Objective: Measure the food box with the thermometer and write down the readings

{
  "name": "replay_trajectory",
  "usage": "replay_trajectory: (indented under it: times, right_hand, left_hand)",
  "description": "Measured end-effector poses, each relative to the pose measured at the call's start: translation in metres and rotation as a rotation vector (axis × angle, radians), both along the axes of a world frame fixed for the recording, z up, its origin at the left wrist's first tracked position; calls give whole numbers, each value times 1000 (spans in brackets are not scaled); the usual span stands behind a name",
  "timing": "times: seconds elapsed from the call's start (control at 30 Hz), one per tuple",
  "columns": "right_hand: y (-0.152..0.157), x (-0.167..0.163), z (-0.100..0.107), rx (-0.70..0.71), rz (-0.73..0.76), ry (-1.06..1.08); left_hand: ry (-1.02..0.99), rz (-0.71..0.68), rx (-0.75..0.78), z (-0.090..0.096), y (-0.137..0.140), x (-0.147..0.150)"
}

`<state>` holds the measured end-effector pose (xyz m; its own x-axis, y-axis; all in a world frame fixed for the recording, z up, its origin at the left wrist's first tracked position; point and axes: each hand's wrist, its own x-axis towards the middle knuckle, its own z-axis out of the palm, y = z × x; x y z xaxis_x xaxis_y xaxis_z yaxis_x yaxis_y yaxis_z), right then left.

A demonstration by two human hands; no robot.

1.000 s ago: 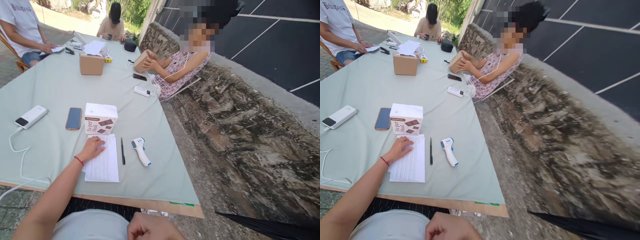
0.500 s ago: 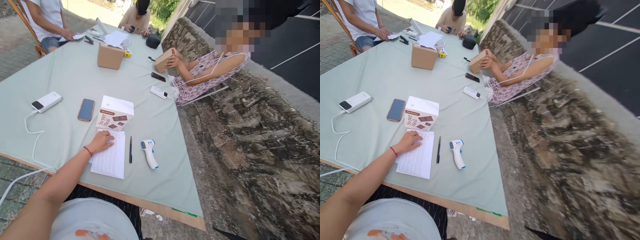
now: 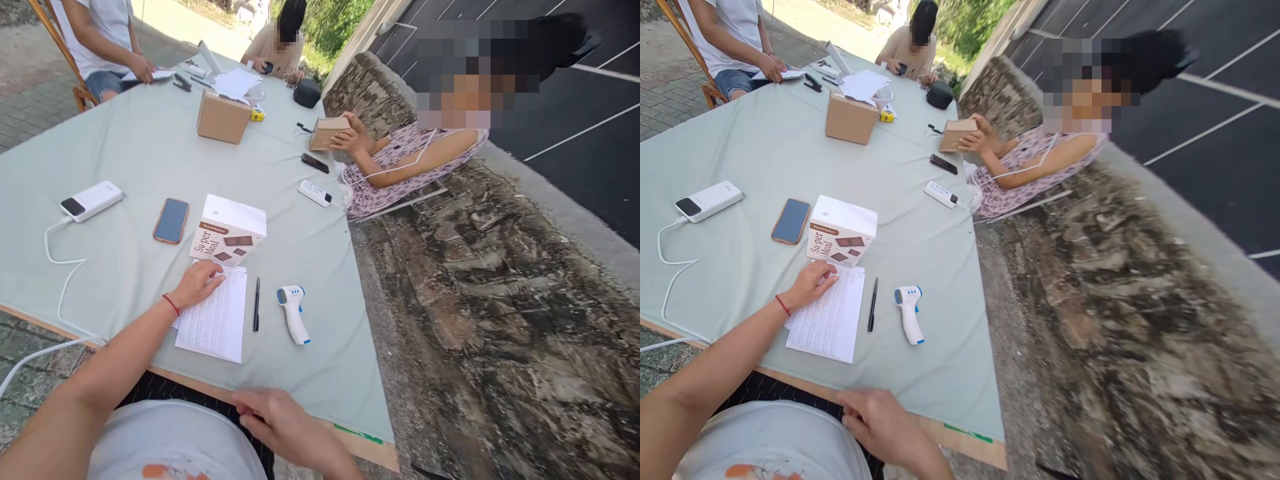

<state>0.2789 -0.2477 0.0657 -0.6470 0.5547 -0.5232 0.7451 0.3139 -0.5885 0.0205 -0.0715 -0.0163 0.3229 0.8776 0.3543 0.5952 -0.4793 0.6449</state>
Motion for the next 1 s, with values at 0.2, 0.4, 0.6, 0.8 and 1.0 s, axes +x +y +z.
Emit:
replay_trajectory:
  times: [0.2, 0.4, 0.6, 0.8, 1.0]
  right_hand:
    - [134, -34, -28, 305, -1020, 940]
    - [202, -80, -82, 281, -1194, 875]
    - [195, -93, -78, 233, -1013, 974]
    - [182, -93, -73, 311, -1017, 948]
    - [169, -65, -79, 355, -1029, 853]
  left_hand:
    - [-295, 443, 226, -3, 8, -16]
    - [-243, 419, 89, -22, 24, -29]
    - [-205, 229, 103, -9, 25, -28]
    - [-403, 181, 170, 6, 21, -25]
    - [-462, 194, -37, -3, 23, -28]
